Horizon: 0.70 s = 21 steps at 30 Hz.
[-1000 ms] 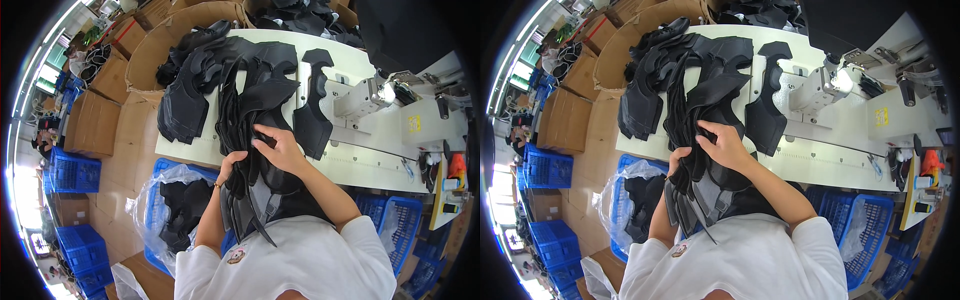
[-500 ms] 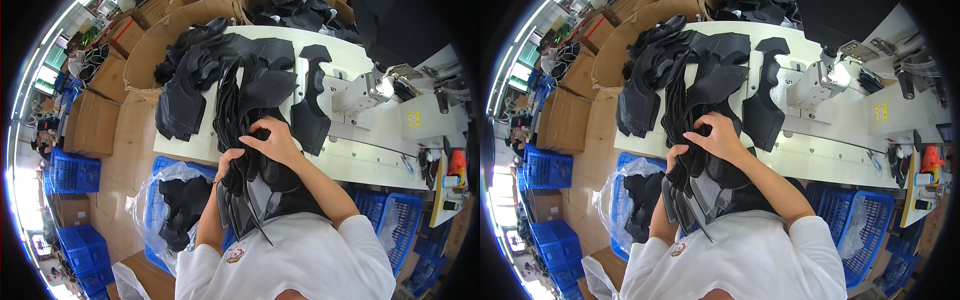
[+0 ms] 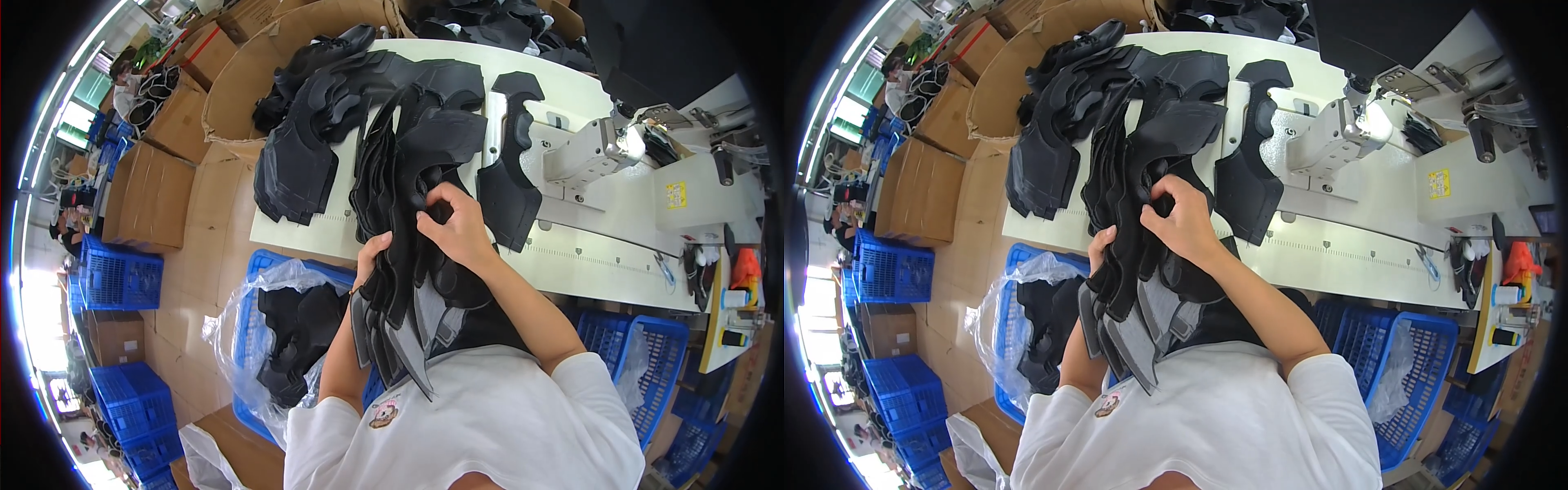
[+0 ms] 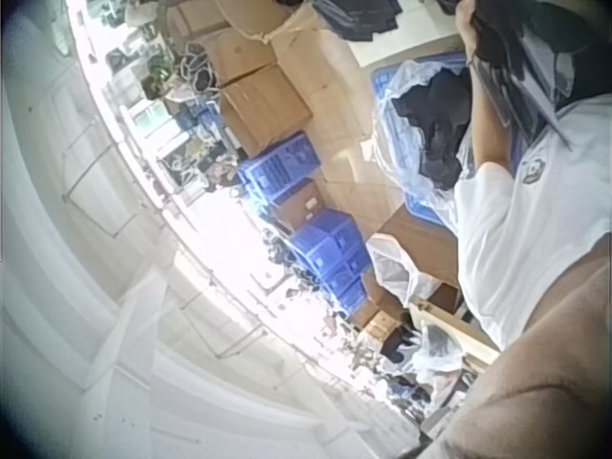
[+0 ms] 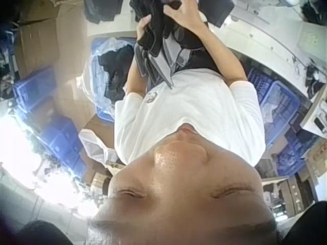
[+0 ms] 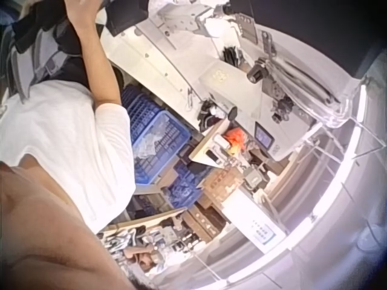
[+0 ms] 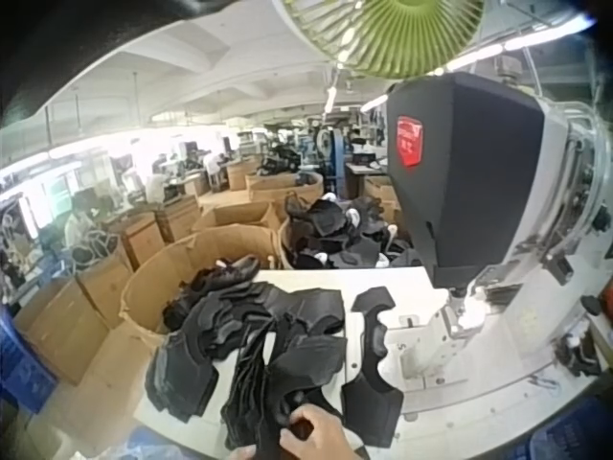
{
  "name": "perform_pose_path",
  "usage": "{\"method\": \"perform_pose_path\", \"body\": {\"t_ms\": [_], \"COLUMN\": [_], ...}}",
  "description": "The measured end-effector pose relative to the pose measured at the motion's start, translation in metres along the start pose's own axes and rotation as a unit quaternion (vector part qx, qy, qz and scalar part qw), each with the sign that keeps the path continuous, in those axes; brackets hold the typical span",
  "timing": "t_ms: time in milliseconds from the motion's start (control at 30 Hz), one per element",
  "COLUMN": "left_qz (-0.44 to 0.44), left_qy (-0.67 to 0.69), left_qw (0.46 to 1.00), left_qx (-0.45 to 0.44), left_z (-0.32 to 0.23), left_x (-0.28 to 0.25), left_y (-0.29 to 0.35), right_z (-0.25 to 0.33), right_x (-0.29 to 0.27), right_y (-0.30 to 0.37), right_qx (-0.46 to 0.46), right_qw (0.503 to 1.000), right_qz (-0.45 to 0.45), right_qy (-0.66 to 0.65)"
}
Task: The recorder sorts through a stack of black shoe upper components, groups them, and places them into a plastic bag within a crate.
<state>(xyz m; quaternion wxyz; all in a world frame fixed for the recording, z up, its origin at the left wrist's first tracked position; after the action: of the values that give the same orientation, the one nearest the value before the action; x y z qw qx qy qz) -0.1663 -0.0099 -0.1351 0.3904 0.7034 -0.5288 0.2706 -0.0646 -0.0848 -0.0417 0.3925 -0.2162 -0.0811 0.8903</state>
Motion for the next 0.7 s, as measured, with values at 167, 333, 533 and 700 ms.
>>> {"method": "perform_pose_path", "body": {"t_ms": [167, 333, 533, 700], "left_qz": [0.032, 0.048, 0.019, 0.048], "left_qy": [0.008, 0.034, -0.086, 0.016], "left_qw": [0.997, 0.996, 0.996, 0.999], "left_qx": [0.069, 0.066, 0.016, 0.007], "left_z": [-0.008, -0.007, 0.004, 0.009], "left_x": [0.019, 0.024, -0.006, -0.004], "left_y": [-0.002, -0.002, -0.006, -0.007], "right_z": [0.014, -0.001, 0.007, -0.004], "right_x": [-0.005, 0.006, 0.005, 0.0], "right_y": [-0.005, -0.008, -0.01, -0.01], "right_qx": [-0.09, 0.009, 0.0, 0.029], "right_qw": [0.992, 0.997, 0.99, 0.998], "right_qz": [-0.048, 0.051, 0.036, 0.012], "right_qy": [-0.076, 0.052, 0.133, 0.059]}}
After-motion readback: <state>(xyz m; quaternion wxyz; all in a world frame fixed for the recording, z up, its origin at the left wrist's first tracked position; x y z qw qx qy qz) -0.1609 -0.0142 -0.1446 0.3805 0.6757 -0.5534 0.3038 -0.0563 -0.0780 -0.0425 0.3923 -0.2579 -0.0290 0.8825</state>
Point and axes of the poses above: each hand's wrist, its own y-axis away from the middle knuckle, its own x-axis out of the palm, z = x × y, the point moved 9 cm from there along -y, towards the middle knuckle, and after that the axes turned 5 degrees about z, right-handed, at the moved point
